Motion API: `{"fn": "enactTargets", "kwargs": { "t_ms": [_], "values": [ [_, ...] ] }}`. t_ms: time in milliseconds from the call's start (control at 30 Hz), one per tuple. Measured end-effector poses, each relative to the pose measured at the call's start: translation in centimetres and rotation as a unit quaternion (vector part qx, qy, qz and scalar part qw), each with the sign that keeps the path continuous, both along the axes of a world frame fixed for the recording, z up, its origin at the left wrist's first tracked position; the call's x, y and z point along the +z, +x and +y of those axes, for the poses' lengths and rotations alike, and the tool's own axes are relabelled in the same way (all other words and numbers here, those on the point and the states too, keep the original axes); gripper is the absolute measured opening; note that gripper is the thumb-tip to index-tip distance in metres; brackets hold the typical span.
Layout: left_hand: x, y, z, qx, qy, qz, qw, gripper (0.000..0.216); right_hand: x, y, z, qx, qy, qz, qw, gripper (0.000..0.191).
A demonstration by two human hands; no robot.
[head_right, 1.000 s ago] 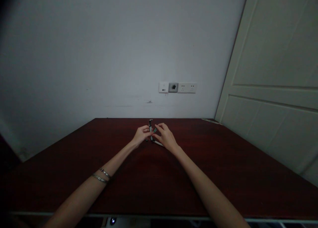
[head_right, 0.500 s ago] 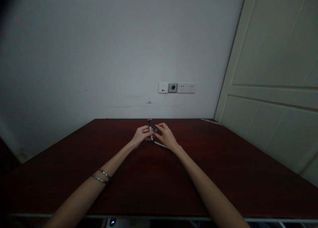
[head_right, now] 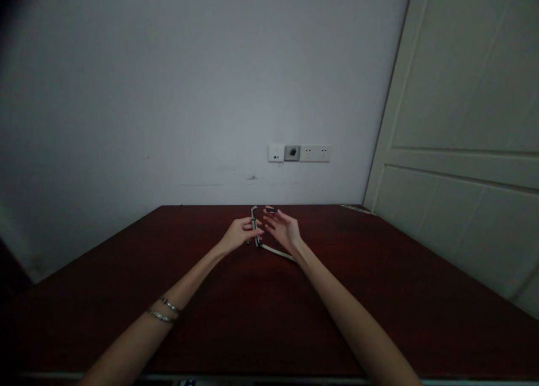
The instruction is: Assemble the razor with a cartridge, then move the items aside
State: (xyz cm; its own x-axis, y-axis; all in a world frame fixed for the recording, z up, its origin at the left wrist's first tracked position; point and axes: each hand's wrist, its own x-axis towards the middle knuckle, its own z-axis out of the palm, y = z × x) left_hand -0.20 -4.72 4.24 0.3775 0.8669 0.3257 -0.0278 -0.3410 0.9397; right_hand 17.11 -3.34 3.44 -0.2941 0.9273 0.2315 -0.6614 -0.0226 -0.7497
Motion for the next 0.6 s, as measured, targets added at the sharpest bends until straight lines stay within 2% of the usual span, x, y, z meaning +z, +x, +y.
{"fn": "enactTargets", "kwargs": {
  "t_ms": [133, 267, 467, 600],
  "values": [
    [0.0, 0.2, -1.1, 0.006, 0.049, 0.032, 0.998, 0.024, 1.0, -0.7, -0.5, 0.074, -0.013, 0.085, 0.994, 0.029],
    [-0.1, 0.6, -2.5, 0.059, 0.119, 0.077, 0.988, 0.018, 1.5, -1.7, -1.4, 0.129, 0.001, 0.092, 0.987, 0.032],
    [-0.5, 0.9, -4.4, 0.147, 0.206, 0.176, 0.951, 0.018, 1.7, -2.6, -2.5, 0.131, 0.013, 0.057, 0.990, 0.035],
    [-0.9, 0.8, -4.7, 0.178, 0.230, 0.187, 0.938, 0.016, 1.7, -2.8, -3.0, 0.138, 0.010, 0.066, 0.988, 0.035]
  ]
}}
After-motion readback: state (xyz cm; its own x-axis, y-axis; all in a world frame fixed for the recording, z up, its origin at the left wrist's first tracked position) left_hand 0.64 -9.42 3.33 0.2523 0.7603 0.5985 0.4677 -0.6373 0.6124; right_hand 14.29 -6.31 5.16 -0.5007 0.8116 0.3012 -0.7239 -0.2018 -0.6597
